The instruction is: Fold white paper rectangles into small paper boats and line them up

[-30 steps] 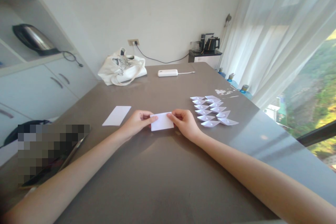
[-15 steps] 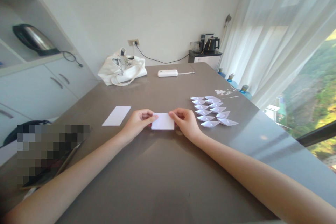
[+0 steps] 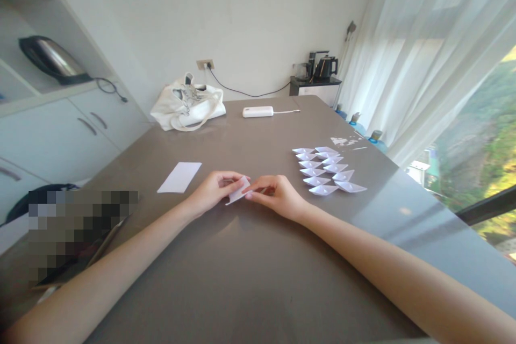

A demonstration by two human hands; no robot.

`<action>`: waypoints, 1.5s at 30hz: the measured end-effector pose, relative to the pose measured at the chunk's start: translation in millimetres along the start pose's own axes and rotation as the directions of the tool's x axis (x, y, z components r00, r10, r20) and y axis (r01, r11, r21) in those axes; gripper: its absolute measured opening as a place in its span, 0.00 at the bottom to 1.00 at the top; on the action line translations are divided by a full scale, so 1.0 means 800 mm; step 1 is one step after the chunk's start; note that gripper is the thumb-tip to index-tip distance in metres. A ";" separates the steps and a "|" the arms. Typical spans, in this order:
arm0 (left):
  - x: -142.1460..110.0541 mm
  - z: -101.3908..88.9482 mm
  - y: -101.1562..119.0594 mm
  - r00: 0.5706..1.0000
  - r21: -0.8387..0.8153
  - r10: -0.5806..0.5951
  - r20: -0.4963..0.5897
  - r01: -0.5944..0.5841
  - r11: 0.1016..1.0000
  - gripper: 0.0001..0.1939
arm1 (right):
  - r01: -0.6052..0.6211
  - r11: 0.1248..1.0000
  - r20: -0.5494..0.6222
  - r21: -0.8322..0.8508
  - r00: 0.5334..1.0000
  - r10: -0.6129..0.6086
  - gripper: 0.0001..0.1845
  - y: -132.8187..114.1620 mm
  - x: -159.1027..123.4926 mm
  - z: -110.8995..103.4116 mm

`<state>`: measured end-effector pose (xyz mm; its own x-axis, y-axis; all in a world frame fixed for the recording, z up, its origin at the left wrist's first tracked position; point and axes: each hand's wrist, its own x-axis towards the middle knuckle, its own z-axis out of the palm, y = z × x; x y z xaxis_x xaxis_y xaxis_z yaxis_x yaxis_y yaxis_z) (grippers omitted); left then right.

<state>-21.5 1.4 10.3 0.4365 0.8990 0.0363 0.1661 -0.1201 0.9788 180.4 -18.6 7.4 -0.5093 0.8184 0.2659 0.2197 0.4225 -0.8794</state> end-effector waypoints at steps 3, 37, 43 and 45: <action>0.000 0.004 0.000 0.999 0.040 0.041 0.008 -0.042 0.998 0.18 | -0.001 1.000 -0.009 -0.014 1.000 0.001 0.16 0.004 0.001 -0.001; -0.004 0.009 0.006 0.992 0.004 0.032 0.122 -0.032 0.999 0.23 | -0.101 0.994 -0.162 0.040 0.981 0.107 0.15 0.011 0.003 0.000; -0.006 0.008 0.008 0.986 -0.004 0.041 0.163 -0.040 0.999 0.15 | -0.058 0.998 -0.111 -0.003 0.992 0.058 0.15 0.009 0.001 0.000; -0.005 0.008 0.008 0.987 -0.011 0.042 0.152 -0.040 0.999 0.15 | -0.065 0.998 -0.115 0.019 0.991 0.067 0.15 0.009 0.001 0.000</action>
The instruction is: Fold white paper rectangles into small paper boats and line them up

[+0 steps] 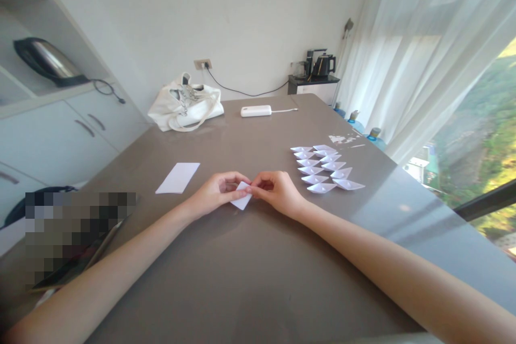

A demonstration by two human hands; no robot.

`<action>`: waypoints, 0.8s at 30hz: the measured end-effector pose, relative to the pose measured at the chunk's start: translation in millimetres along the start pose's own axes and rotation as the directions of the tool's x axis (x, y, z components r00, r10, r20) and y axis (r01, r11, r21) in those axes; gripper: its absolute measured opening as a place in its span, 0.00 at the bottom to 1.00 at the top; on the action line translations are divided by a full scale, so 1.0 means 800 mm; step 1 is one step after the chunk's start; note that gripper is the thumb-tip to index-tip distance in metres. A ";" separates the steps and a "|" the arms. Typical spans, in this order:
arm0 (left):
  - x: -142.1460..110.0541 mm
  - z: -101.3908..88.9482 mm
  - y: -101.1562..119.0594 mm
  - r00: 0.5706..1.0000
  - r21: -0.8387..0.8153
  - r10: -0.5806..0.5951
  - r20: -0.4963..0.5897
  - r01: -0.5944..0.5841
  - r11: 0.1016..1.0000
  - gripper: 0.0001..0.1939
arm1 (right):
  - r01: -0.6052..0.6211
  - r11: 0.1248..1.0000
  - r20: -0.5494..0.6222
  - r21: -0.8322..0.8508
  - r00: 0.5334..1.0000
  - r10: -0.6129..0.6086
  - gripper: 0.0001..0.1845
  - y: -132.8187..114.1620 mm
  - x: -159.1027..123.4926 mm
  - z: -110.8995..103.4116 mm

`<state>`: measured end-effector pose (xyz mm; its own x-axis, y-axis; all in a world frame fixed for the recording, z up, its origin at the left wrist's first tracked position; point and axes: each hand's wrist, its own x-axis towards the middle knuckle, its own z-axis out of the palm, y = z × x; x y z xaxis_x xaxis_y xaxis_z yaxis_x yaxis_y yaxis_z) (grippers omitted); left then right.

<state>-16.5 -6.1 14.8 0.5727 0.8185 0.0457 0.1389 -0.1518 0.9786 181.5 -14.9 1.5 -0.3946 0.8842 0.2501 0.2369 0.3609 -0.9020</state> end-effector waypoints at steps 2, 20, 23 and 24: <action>0.001 0.001 0.000 1.000 -0.006 -0.004 -0.031 0.004 1.000 0.15 | -0.010 0.998 -0.029 0.066 1.000 0.012 0.15 0.000 0.001 0.001; 0.001 0.014 -0.004 0.969 -0.116 -0.026 -0.245 -0.003 0.993 0.13 | -0.096 0.978 -0.122 0.186 0.985 0.120 0.17 -0.004 0.002 0.005; 0.001 0.014 -0.004 0.969 -0.107 -0.012 -0.246 -0.015 0.994 0.12 | -0.091 0.983 -0.128 0.162 0.985 0.112 0.17 -0.005 0.001 0.005; 0.001 0.014 -0.004 0.969 -0.102 -0.009 -0.249 -0.017 0.995 0.12 | -0.089 0.984 -0.125 0.152 0.986 0.109 0.17 -0.004 0.000 0.006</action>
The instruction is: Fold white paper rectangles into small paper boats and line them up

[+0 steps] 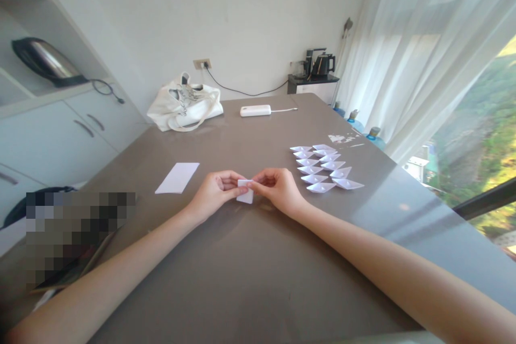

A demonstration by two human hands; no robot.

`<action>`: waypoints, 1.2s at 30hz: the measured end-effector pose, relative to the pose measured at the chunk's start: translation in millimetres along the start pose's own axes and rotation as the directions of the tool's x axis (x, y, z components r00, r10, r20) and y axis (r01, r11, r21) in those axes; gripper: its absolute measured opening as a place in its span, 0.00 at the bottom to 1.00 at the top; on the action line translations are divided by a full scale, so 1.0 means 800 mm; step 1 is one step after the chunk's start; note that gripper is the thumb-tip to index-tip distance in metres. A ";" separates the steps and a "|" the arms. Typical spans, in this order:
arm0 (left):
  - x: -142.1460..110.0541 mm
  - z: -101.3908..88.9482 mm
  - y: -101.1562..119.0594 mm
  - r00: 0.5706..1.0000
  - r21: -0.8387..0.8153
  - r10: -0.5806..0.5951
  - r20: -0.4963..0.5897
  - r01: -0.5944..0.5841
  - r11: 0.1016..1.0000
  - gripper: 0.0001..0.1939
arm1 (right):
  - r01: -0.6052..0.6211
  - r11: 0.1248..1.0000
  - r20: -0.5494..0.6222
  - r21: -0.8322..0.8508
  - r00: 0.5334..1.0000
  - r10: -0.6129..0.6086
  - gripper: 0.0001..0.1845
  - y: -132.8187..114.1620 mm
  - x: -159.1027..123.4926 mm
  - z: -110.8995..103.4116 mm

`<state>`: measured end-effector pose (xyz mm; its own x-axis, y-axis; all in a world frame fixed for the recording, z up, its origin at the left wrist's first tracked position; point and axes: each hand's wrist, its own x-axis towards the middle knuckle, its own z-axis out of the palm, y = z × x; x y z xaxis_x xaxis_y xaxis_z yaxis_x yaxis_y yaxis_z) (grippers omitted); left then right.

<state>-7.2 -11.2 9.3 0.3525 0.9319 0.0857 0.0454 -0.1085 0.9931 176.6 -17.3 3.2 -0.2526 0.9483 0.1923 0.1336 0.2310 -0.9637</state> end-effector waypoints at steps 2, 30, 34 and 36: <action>0.000 0.000 0.000 1.000 0.008 0.003 -0.005 -0.003 1.000 0.13 | 0.017 1.000 0.008 -0.014 1.000 -0.017 0.16 0.000 0.000 0.000; -0.002 -0.004 0.019 0.998 0.081 0.003 -0.067 0.002 0.997 0.17 | 0.046 0.999 0.034 0.012 0.998 -0.046 0.16 -0.001 -0.001 0.003; -0.003 0.002 0.014 0.992 0.001 -0.032 -0.123 0.033 0.999 0.18 | 0.001 0.997 -0.013 0.077 1.000 0.000 0.17 -0.004 0.000 0.005; -0.003 0.004 0.012 0.989 -0.030 -0.049 -0.138 0.045 0.999 0.18 | -0.014 0.994 -0.018 0.109 1.000 0.017 0.17 -0.004 0.000 0.005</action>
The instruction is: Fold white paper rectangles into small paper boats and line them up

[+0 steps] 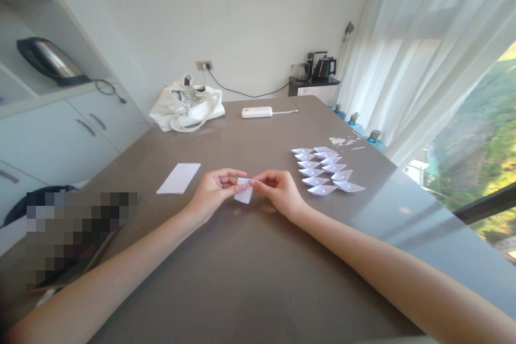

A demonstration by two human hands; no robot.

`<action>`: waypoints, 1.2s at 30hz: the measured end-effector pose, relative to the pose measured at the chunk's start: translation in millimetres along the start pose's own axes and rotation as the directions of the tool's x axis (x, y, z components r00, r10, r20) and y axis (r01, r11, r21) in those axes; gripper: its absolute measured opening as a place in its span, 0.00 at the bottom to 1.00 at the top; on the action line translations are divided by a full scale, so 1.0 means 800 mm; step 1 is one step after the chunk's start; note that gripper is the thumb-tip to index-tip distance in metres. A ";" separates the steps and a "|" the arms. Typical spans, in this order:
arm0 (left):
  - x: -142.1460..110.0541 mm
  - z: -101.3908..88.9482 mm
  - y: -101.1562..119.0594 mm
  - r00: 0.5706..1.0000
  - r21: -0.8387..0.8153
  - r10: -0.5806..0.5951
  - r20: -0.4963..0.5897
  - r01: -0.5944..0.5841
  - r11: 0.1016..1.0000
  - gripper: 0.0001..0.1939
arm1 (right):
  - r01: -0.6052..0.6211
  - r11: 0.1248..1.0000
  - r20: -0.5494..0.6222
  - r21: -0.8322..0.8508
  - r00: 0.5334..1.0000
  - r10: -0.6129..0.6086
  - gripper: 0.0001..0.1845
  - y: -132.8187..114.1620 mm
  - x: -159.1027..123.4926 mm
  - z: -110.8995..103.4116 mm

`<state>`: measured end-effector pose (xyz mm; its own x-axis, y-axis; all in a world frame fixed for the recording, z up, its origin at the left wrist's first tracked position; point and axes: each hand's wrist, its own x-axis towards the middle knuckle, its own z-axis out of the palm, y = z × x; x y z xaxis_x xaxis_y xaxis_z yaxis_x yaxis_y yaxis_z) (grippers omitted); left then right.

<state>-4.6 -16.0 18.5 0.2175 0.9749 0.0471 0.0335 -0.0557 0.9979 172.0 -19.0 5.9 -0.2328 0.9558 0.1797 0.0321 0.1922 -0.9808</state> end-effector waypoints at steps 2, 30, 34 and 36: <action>0.000 0.002 -0.002 1.000 -0.029 -0.007 -0.006 0.007 1.000 0.18 | -0.011 1.000 -0.001 0.024 1.000 0.011 0.18 0.001 0.000 0.001; -0.001 0.002 -0.003 0.987 0.063 0.121 -0.104 -0.114 0.991 0.12 | -0.018 0.980 0.206 -0.200 0.977 0.060 0.22 -0.003 -0.003 0.002; -0.001 0.001 -0.002 0.986 0.033 0.101 -0.130 -0.097 0.995 0.11 | -0.010 0.968 0.222 -0.252 0.973 0.068 0.21 0.000 -0.003 0.003; 0.000 0.001 -0.002 0.987 0.023 0.091 -0.134 -0.089 0.996 0.12 | 0.045 0.949 0.193 -0.313 0.981 0.018 0.20 0.001 -0.002 0.001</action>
<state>-4.1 -15.9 16.9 0.0867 0.9859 0.1434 0.0365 -0.1470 0.9885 171.5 -20.7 5.1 -0.4157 0.8980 0.1444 0.3240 0.2946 -0.8990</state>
